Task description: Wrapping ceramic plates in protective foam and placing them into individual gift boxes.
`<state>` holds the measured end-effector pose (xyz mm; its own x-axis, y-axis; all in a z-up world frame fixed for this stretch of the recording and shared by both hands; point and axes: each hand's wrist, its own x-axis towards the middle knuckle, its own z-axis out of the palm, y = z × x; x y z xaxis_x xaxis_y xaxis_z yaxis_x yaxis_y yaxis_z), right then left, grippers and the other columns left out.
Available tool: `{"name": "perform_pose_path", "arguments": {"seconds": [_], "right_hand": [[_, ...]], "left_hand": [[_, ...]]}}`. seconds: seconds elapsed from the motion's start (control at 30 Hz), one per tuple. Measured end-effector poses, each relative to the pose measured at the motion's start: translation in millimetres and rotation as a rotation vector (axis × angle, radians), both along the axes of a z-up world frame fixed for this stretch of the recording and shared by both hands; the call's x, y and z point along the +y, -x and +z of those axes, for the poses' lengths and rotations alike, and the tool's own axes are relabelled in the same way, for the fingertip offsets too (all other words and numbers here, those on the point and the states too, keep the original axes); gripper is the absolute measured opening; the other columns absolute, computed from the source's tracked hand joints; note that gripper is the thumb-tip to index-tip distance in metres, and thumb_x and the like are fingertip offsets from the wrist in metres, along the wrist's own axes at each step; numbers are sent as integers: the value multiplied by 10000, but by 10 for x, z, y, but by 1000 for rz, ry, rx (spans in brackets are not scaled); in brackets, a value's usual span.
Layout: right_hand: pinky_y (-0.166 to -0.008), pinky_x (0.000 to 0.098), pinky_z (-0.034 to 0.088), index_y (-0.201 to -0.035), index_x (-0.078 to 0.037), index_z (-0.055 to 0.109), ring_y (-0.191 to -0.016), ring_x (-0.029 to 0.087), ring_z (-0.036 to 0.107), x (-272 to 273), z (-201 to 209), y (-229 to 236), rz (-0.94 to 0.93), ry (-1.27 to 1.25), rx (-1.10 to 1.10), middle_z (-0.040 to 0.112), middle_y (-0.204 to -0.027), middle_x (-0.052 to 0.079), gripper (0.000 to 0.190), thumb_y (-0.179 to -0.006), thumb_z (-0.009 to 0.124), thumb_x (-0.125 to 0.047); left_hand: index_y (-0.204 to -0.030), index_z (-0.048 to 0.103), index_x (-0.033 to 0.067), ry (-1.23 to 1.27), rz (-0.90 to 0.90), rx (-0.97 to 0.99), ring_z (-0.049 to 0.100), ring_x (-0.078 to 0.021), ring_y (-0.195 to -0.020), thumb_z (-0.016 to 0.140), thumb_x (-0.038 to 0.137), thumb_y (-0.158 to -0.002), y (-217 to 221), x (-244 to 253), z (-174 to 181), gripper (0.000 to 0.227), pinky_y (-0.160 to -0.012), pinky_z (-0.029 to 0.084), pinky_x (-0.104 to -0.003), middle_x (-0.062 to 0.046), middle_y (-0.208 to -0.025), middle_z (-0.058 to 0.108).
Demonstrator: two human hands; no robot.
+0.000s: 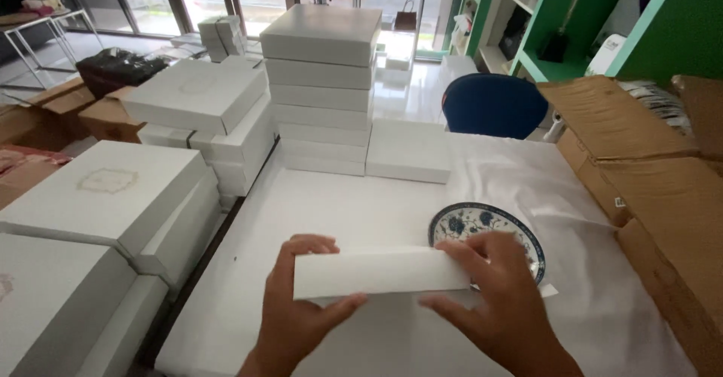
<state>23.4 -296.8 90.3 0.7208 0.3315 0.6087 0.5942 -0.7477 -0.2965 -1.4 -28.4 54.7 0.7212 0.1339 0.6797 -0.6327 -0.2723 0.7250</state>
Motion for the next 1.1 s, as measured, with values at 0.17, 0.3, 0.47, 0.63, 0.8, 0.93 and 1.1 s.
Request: {"name": "perform_pose_path", "arguments": {"seconds": [0.17,0.3,0.47,0.63,0.8,0.93,1.1], "right_hand": [[-954,446,514,-1191,-118,711,-1174,325,619,63,185,95,156,79,-182,627,-1299,151,393,-853,786,-305],[-843,423,575,-1243,-96,677,-1010,275,694,167,299,133,285,198,-155,723,-1174,96,441,-855,812,-255],[-814,440,566,-1266,-82,663,-978,275,697,242,378,77,353,372,-207,721,-1146,90,514,-840,831,-316],[-626,412,582,-1242,-22,641,-800,254,687,287,404,26,383,657,-400,694,-1081,97,454,-895,769,-285],[-671,418,593,-1196,-1,653,-831,282,719,280,472,77,450,612,-329,732,-1054,136,355,-921,714,-217],[-546,432,566,-1178,-147,716,-680,280,757,207,516,106,436,339,54,816,-961,89,263,-926,707,-220],[-707,302,510,-1131,-305,769,-660,120,734,201,763,-5,135,230,507,825,-901,-57,281,-948,591,-424]], "left_hand": [[-1045,550,144,70,15,139,648,-167,-956,910,139,-605,108,-39,-61,569,-863,521,-308,-38,-1033,661],[-1037,552,170,100,3,237,640,-154,-947,966,130,-528,119,-11,-69,657,-798,540,-292,-11,-1034,651],[-1055,562,163,76,20,188,635,-147,-860,1014,271,-497,128,-27,-84,727,-757,498,-261,-5,-1009,659],[-1045,540,197,100,-27,347,597,-132,-1003,940,154,-584,179,-24,35,612,-820,511,-264,29,-1083,618],[-1072,562,195,120,-97,302,599,-191,-1274,942,160,-586,70,26,-121,618,-957,480,-306,-2,-1159,618],[-1123,547,164,104,-9,81,613,-255,-1318,851,100,-623,51,-1,-170,589,-1065,488,-368,-34,-1170,586],[-1132,450,151,1,37,-401,693,-378,-1185,864,183,-710,-42,-81,-226,592,-1082,528,-557,-172,-1226,583]]}}
